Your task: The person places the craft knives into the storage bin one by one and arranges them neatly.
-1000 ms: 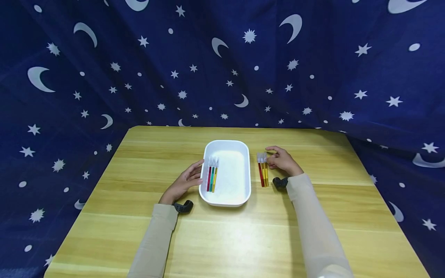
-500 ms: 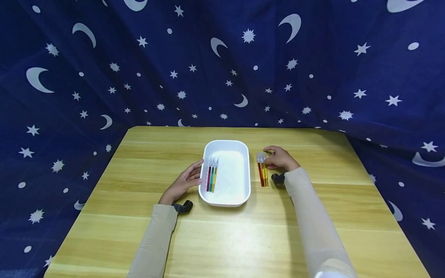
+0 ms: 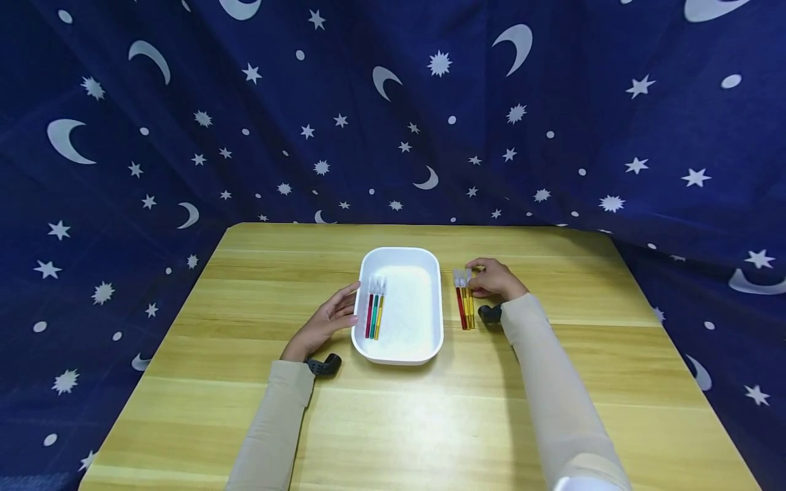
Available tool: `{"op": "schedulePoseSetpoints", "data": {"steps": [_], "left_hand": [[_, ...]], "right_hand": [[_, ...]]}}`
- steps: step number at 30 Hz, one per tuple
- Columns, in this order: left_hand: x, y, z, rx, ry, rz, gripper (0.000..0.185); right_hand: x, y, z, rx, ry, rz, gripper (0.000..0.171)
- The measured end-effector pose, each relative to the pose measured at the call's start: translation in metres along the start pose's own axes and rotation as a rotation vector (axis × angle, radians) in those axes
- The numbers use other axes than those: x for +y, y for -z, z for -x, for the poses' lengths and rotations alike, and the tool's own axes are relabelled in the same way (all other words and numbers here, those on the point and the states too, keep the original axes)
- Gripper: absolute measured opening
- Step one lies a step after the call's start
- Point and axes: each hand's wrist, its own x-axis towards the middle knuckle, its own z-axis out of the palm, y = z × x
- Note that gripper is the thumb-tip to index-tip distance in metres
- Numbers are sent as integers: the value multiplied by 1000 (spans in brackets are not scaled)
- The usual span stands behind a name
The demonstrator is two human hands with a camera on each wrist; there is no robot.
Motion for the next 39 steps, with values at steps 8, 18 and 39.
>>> {"op": "schedulePoseSetpoints", "data": {"steps": [8, 18, 39], "left_hand": [[-1, 0, 0, -4, -1, 5, 77], [3, -3, 0, 10, 10, -5, 77], [0, -2, 2, 0, -7, -1, 77]], "right_hand": [[3, 2, 2, -12, 6, -40, 58], [3, 4, 9, -5, 31, -62, 56], [-8, -3, 27, 66, 131, -116, 61]]}}
